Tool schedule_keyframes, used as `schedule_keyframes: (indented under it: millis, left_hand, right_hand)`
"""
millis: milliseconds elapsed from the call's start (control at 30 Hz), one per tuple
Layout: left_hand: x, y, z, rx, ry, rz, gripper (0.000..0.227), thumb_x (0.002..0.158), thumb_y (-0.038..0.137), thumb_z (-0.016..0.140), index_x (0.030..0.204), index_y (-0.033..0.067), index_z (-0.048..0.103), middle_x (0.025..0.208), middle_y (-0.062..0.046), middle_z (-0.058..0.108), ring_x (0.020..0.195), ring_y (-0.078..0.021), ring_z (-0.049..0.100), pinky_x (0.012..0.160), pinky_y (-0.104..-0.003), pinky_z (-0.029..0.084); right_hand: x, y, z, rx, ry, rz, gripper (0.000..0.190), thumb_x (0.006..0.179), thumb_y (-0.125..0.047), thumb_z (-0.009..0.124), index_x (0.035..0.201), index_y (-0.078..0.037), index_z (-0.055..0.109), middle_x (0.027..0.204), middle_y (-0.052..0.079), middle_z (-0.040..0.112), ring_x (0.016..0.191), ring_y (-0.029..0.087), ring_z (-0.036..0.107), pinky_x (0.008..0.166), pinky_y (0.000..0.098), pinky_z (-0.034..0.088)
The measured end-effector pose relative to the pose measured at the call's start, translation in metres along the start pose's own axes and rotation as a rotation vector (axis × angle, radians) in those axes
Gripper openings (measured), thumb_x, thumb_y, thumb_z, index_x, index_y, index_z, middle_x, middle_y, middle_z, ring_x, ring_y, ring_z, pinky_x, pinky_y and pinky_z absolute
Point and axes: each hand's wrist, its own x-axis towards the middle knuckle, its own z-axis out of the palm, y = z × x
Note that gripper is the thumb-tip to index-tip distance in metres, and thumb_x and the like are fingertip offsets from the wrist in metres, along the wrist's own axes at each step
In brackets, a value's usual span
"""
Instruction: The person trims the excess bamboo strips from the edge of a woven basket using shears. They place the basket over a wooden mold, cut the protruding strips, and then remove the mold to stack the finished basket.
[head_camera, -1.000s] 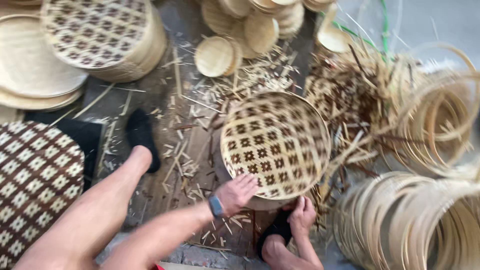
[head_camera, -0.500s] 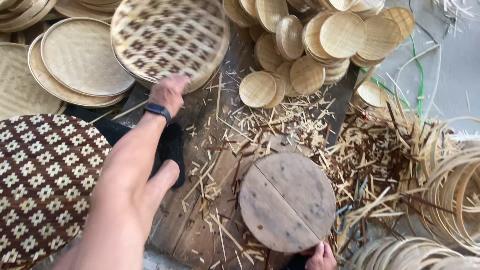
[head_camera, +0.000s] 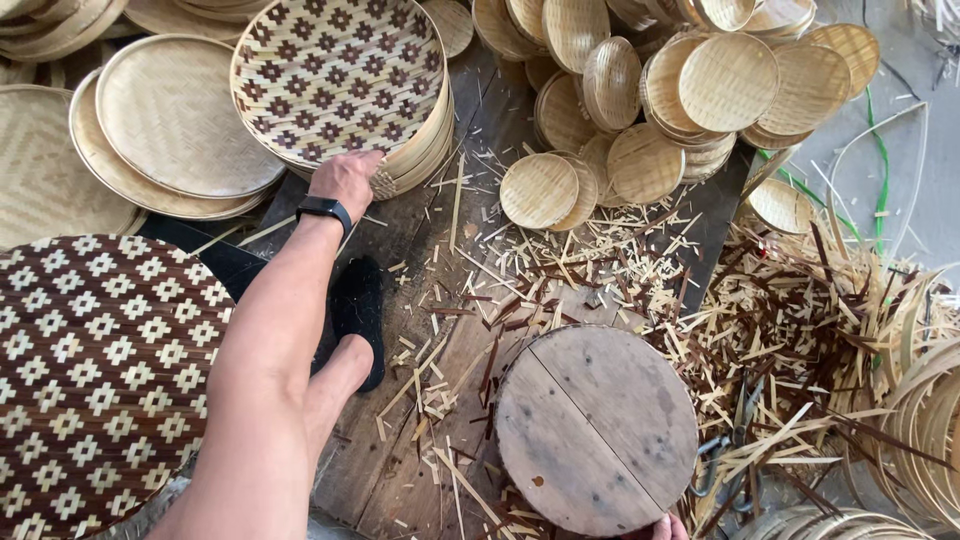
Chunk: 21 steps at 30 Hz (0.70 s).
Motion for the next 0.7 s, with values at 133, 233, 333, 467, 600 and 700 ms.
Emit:
schedule_keyframes:
  millis: [133,233,333,467,600,700]
  left_hand:
    - [0.006,-0.009,0.017,-0.101,0.100,0.044,0.048,0.087,-0.010,0.054,0.123,0.0167,0.071,0.118,-0.015,0.073,0.099,-0.0354,0.071,0.087,-0.044,0.058]
    - [0.007,-0.017,0.022,-0.231,0.092,0.019,0.042,0.091,-0.003,0.058,0.126,0.0176,0.071,0.125,-0.015,0.070,0.106,-0.0358,0.068,0.094,-0.044,0.055]
    - [0.006,-0.011,0.018,-0.142,0.017,-0.063,0.033,0.096,0.010,0.064,0.128,0.0157,0.069,0.131,-0.015,0.067,0.121,-0.0356,0.061,0.105,-0.047,0.048]
    - [-0.008,-0.024,-0.018,0.261,0.055,0.068,0.067,0.082,0.020,0.073,0.144,0.0015,0.052,0.135,-0.025,0.059,0.126,-0.0362,0.053,0.109,-0.051,0.037]
    - [-0.122,-0.060,-0.084,0.263,-0.262,0.049,0.059,0.098,0.034,0.063,0.150,0.0091,0.048,0.136,-0.013,0.064,0.129,-0.0299,0.057,0.112,-0.046,0.044]
    - [-0.225,-0.075,-0.106,0.251,-0.428,-0.239,0.096,0.077,0.057,0.075,0.149,0.0033,0.041,0.144,-0.020,0.054,0.137,-0.0344,0.048,0.112,-0.051,0.041]
  right_hand:
    - [-0.001,-0.004,0.004,0.005,-0.038,0.027,0.043,0.100,-0.039,0.044,0.127,-0.007,0.052,0.089,0.022,0.073,0.058,0.036,0.062,0.049,0.0462,0.051]
    - [0.003,-0.006,0.006,0.019,-0.072,0.035,0.045,0.099,-0.041,0.044,0.129,-0.008,0.050,0.093,0.022,0.073,0.061,0.038,0.065,0.052,0.0480,0.053]
    - [0.005,-0.006,0.010,0.070,-0.134,0.042,0.047,0.097,-0.042,0.044,0.131,-0.009,0.049,0.097,0.022,0.074,0.064,0.041,0.067,0.054,0.0497,0.055]
    - [-0.013,0.011,0.014,0.353,-0.359,0.132,0.051,0.096,-0.045,0.044,0.133,-0.011,0.047,0.101,0.023,0.074,0.069,0.044,0.070,0.057,0.0521,0.058]
    - [-0.034,0.016,0.055,0.334,-0.705,0.260,0.058,0.096,-0.047,0.047,0.132,-0.002,0.049,0.102,0.024,0.076,0.082,0.042,0.075,0.065,0.0514,0.061]
    - [-0.038,0.019,0.060,-0.056,-0.879,0.131,0.063,0.098,-0.048,0.050,0.128,0.006,0.062,0.098,0.020,0.078,0.084,0.032,0.076,0.068,0.0428,0.063]
